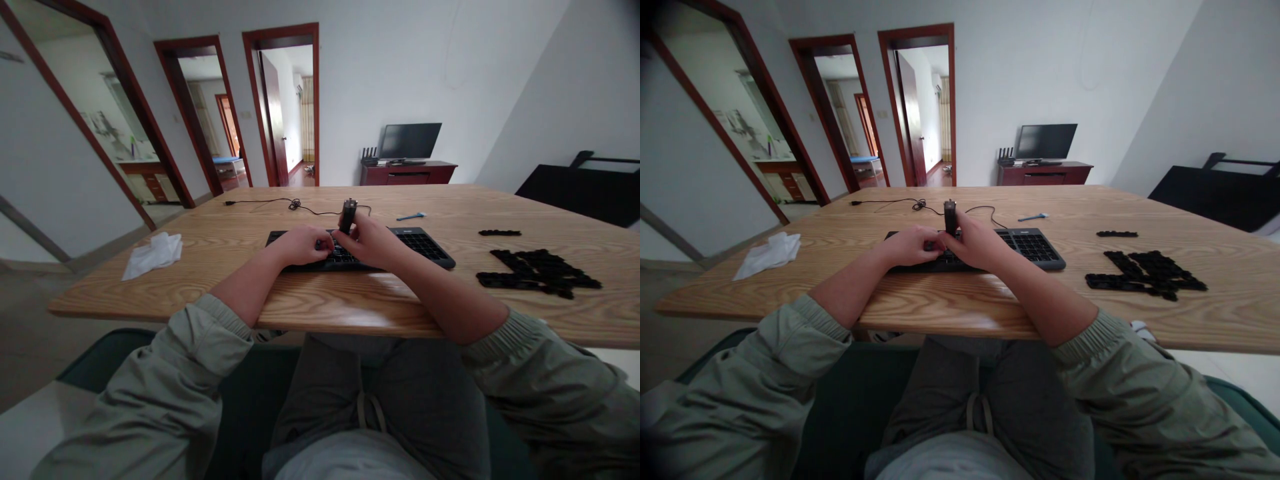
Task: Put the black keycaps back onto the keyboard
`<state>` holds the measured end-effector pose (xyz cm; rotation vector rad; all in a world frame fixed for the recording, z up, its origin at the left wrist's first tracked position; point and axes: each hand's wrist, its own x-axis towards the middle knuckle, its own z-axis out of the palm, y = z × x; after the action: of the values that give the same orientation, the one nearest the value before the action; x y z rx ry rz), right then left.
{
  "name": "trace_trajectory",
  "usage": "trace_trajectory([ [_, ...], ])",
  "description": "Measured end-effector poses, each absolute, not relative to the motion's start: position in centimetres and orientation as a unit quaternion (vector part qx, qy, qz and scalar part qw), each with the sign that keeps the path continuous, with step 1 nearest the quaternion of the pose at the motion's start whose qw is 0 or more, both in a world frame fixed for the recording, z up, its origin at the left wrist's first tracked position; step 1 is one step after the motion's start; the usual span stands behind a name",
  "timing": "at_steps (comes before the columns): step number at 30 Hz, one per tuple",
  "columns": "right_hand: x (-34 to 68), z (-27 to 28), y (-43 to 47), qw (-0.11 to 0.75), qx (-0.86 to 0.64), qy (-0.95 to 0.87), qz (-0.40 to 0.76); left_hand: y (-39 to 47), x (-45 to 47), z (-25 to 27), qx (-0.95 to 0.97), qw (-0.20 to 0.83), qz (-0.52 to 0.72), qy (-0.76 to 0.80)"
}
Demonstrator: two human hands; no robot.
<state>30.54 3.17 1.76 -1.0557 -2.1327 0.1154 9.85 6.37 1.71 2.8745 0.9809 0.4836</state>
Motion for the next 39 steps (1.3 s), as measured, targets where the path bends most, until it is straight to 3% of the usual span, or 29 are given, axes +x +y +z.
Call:
trace_trajectory([
  [3, 31.2, 1.6, 3.1, 0.412, -0.422, -0.801, 0.107, 6.3, 9.9, 1.7, 0.933, 0.013, 0.157, 0.324],
  [10, 32.7, 0.9, 2.9, 0.514, -0.390, -0.659, 0.386, 6.5, 10.0, 1.6, 0.930, -0.025, 0.169, 0.325],
  [16, 32.4, 0.5, 2.9, 0.514, -0.402, -0.595, 0.468, 6.8, 9.7, 1.3, 0.932, -0.016, 0.168, 0.321],
  [30, 32.4, -0.8, 3.6, 0.515, -0.396, -0.617, 0.444, 6.8, 10.0, 1.2, 0.939, -0.008, 0.159, 0.306],
  [39, 32.7, -1.6, 4.5, 0.493, -0.392, -0.728, 0.270, 7.0, 10.1, 1.0, 0.939, -0.009, 0.162, 0.303],
])
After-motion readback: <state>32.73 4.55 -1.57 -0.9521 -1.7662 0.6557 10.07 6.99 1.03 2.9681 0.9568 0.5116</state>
